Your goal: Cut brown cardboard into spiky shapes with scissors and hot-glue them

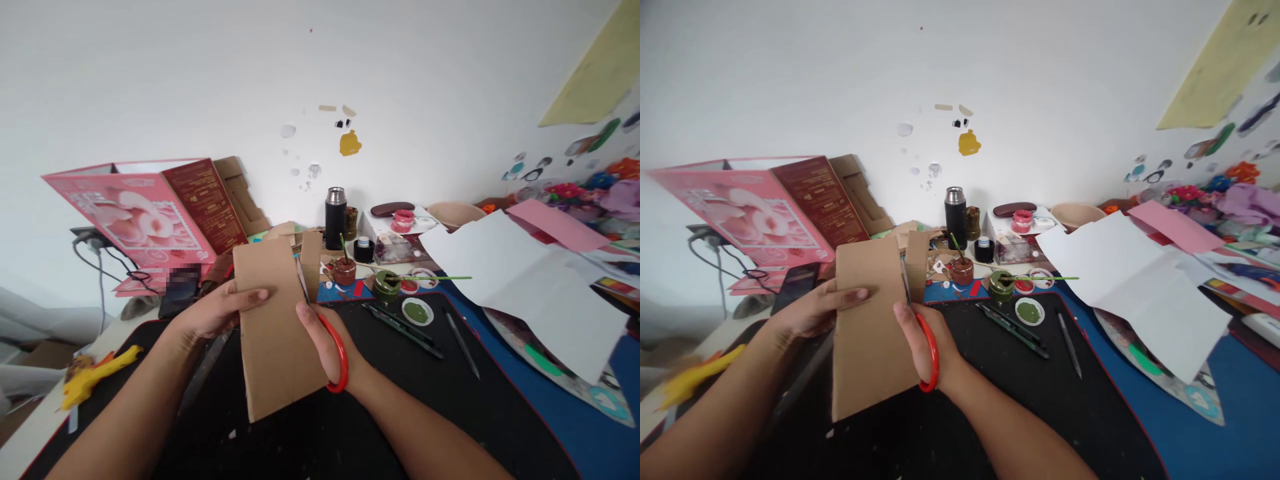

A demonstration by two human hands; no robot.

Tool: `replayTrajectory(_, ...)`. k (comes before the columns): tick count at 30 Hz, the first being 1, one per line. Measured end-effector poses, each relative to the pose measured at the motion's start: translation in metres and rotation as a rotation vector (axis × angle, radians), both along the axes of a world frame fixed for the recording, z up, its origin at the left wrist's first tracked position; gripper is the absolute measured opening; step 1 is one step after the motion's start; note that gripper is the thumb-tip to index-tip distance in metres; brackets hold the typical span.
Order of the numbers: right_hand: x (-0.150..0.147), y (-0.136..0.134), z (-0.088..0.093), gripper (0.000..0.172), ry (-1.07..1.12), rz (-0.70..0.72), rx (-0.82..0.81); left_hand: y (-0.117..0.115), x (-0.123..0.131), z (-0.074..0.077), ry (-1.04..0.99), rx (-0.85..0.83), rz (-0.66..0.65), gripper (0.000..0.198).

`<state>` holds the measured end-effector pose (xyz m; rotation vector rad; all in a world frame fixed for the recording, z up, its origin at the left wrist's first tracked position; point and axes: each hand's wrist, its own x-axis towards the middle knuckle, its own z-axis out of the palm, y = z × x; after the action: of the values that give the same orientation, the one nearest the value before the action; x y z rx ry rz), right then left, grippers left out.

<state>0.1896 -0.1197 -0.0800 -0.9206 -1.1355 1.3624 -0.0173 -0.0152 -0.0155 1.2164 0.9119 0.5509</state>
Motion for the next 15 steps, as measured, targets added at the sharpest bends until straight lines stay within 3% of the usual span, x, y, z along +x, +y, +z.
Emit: replayTrajectory(15, -0.0021, -0.0011, 0.0019, 0.075, -0.037, -0.012, -0.034, 0.0015, -0.0026, -0.0017, 0.040, 0.024, 0.000, 0.047)
